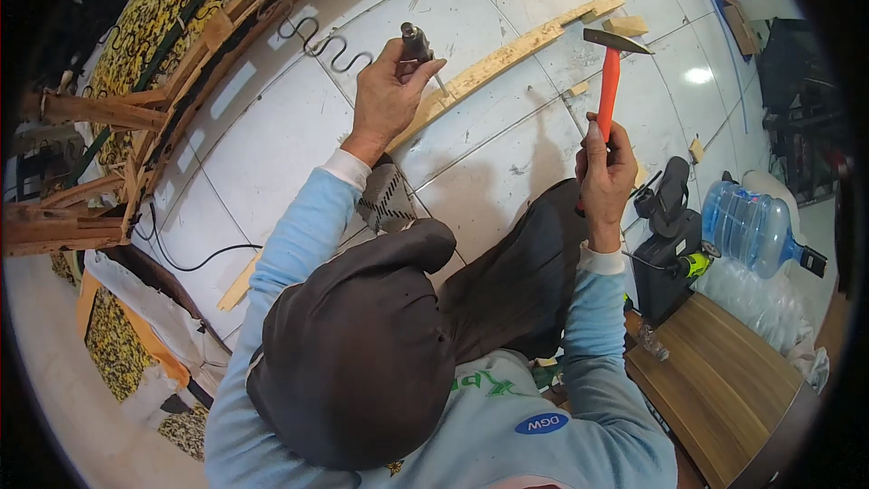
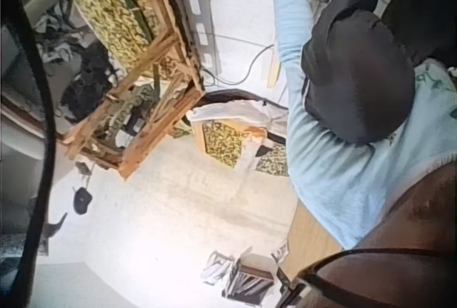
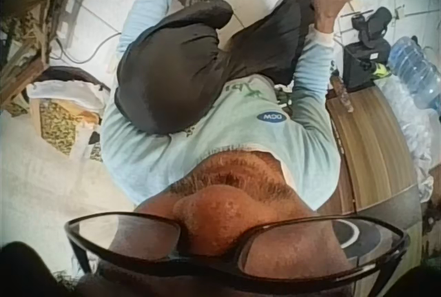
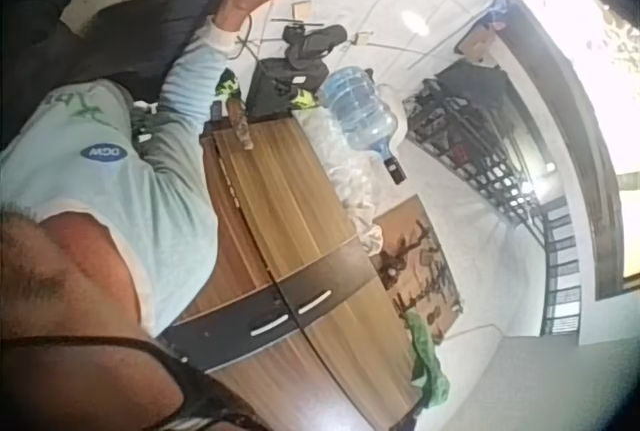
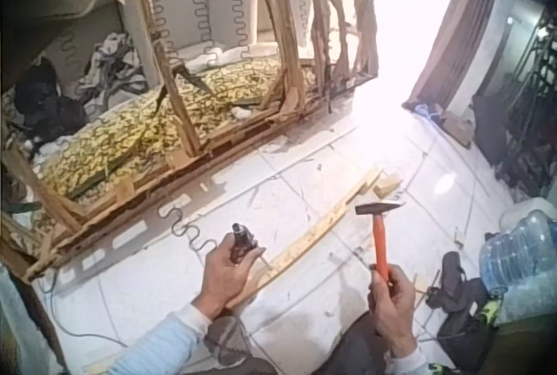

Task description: The person sits on the floor and uses a hammer and nail set to attach a wooden slat to a metal spring on a furniture frame. They then use a power drill to secure the slat to the wooden frame structure.

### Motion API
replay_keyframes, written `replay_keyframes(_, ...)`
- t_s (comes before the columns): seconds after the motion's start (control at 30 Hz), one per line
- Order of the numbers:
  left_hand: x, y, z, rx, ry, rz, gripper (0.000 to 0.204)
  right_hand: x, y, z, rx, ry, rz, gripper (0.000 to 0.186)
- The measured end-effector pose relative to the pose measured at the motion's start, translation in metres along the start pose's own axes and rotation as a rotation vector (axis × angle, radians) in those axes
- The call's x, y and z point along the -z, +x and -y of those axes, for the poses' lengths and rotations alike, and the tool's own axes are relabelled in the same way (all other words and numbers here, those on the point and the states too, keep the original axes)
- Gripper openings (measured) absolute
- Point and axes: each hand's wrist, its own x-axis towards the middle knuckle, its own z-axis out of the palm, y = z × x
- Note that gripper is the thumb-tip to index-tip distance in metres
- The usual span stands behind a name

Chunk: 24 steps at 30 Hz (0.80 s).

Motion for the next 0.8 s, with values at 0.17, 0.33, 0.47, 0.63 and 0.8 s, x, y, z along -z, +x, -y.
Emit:
replay_keyframes(0.17, 0.001, 0.001, 0.007, -0.006, -0.03, -0.023, 0.029, 0.006, -0.002, -0.004, -0.029, 0.038, -0.006, 0.03)
replay_keyframes(0.33, 0.001, 0.005, 0.006, 0.008, 0.026, -0.085, 0.033, 0.011, -0.002, -0.01, -0.034, 0.023, -0.04, 0.027)
replay_keyframes(0.47, 0.007, 0.009, 0.004, 0.156, 0.123, -0.138, 0.036, 0.013, -0.003, -0.01, -0.055, 0.006, -0.055, 0.026)
replay_keyframes(0.63, 0.005, 0.008, 0.015, 0.178, 0.122, -0.179, 0.035, 0.022, -0.009, -0.019, -0.091, 0.023, -0.064, 0.027)
replay_keyframes(0.8, 0.001, 0.006, 0.003, 0.165, 0.105, -0.158, 0.035, 0.031, -0.014, -0.024, -0.117, 0.019, -0.094, 0.029)
